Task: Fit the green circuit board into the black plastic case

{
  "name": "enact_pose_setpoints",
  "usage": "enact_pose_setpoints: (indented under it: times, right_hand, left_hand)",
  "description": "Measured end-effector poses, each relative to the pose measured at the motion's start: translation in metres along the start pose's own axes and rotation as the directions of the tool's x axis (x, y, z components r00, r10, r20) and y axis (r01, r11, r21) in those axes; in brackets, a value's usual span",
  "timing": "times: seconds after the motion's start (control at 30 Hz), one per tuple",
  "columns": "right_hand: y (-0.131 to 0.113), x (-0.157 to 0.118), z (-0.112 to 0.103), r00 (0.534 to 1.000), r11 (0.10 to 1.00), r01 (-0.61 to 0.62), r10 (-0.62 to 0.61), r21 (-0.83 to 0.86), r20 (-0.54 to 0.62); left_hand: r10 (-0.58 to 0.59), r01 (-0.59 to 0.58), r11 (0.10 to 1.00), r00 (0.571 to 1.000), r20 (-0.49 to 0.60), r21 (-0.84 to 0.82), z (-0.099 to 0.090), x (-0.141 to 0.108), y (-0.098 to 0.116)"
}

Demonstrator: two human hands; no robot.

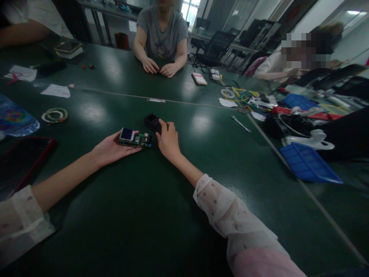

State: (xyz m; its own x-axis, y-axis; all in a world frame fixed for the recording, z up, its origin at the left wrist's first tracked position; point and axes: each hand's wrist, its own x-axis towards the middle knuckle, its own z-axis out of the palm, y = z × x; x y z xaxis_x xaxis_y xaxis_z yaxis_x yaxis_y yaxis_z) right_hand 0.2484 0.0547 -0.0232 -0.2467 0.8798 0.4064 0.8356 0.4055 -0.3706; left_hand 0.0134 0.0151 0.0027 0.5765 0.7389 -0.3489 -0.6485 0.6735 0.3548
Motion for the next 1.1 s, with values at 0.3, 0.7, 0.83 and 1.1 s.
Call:
enact_pose_setpoints:
  times: [0.3, 0.7, 0.83, 1.1]
  right_hand:
    - [-0.0008, 0.0007, 0.0009, 1.000, 1.000, -0.012, 0.012, -0.013, 0.005]
    - [-0.0017, 0.0001, -0.0006, 1.000, 1.000, -0.008, 0.008, -0.012, 0.002]
    - [-0.0021, 0.0002, -0.0005, 1.000, 1.000, -0.001, 0.001, -0.011, -0.006]
    - [0.0000, 0.0000, 0.0009, 1.000, 1.000, 0.004, -0.004, -0.018, -0.004]
  left_hand:
    - [0.009, -0.009, 0.999, 1.000, 0.006, 0.050, -0.0007, 0.0019, -0.0002]
    - [-0.004, 0.004, 0.999, 1.000, 0.018, 0.039, -0.0045, 0.0024, 0.0004]
    - [-0.011, 0.011, 1.000, 1.000, 0.026, 0.022, -0.0029, 0.0017, 0.0004]
    - [0.013, -0.012, 0.999, 0.999, -0.030, 0.053, 0.0026, 0.0005, -0.0005]
